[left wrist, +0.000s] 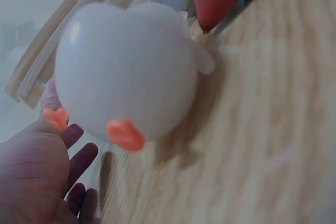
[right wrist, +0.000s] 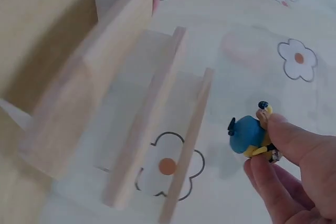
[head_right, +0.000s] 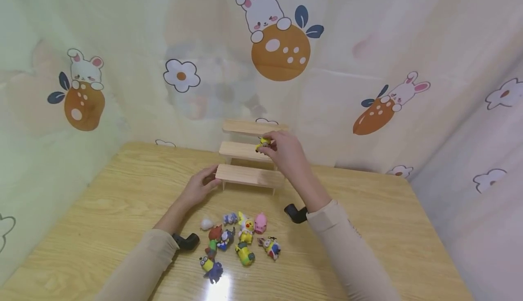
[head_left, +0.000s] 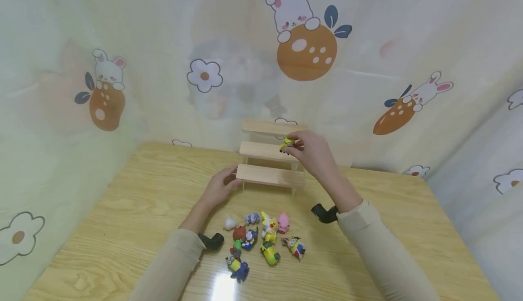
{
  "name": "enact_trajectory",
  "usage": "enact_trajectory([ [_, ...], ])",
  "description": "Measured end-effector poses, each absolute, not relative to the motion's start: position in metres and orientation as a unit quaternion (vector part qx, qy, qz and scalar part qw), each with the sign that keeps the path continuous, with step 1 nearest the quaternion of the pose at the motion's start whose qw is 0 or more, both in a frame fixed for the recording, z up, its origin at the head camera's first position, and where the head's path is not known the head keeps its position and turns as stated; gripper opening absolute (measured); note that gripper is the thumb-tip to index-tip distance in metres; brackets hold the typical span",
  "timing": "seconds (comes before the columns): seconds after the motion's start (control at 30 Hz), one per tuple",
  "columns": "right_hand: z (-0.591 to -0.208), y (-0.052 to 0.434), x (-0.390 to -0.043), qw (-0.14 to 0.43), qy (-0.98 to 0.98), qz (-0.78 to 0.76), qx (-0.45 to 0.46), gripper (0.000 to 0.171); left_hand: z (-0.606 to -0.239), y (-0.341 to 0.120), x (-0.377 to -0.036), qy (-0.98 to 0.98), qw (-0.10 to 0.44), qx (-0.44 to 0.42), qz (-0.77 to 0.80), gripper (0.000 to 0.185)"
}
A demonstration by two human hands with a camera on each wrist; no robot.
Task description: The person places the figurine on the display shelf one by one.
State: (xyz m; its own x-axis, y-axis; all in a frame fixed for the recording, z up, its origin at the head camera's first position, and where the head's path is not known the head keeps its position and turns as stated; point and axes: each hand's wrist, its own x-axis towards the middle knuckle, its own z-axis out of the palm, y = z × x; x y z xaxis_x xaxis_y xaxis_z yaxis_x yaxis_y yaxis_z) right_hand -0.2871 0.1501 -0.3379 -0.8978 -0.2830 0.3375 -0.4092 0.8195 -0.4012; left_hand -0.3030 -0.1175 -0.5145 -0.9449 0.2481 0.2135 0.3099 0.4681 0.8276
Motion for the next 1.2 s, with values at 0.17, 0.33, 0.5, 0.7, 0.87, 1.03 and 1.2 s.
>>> enact_trajectory([
  [0.17, -0.319, 0.132, -0.311, 0.125, -0.947, 0.221, 0.198, 0.038, -0.516, -0.118, -0.304, -0.856, 0.029, -0.158, -0.491, 0.062],
  [0.33, -0.309, 0.123, -0.335, 0.105, -0.949, 0.226, 0.194, 0.039, -0.515, -0.117, -0.303, -0.859, 0.032, -0.147, -0.489, 0.062],
  [0.5, -0.307, 0.121, -0.355, 0.093, -0.954, 0.215, 0.186, 0.037, -0.515, -0.113, -0.302, -0.858, 0.033, -0.152, -0.489, 0.064],
  [0.7, -0.311, 0.109, -0.375, 0.093, -0.956, 0.198, 0.194, 0.037, -0.515, -0.116, -0.301, -0.857, 0.044, -0.142, -0.494, 0.062],
  [0.87, -0.313, 0.102, -0.382, 0.081, -0.954, 0.224, 0.183, 0.037, -0.517, -0.114, -0.3, -0.851, 0.034, -0.145, -0.504, 0.063],
  [1.03, -0.313, 0.096, -0.386, 0.064, -0.952, 0.242, 0.177, 0.038, -0.518, -0.113, -0.3, -0.847, 0.037, -0.153, -0.508, 0.062],
  [1.2, -0.312, 0.085, -0.391, 0.056, -0.949, 0.25, 0.184, 0.038, -0.515, -0.115, -0.3, -0.851, 0.048, -0.15, -0.501, 0.062],
])
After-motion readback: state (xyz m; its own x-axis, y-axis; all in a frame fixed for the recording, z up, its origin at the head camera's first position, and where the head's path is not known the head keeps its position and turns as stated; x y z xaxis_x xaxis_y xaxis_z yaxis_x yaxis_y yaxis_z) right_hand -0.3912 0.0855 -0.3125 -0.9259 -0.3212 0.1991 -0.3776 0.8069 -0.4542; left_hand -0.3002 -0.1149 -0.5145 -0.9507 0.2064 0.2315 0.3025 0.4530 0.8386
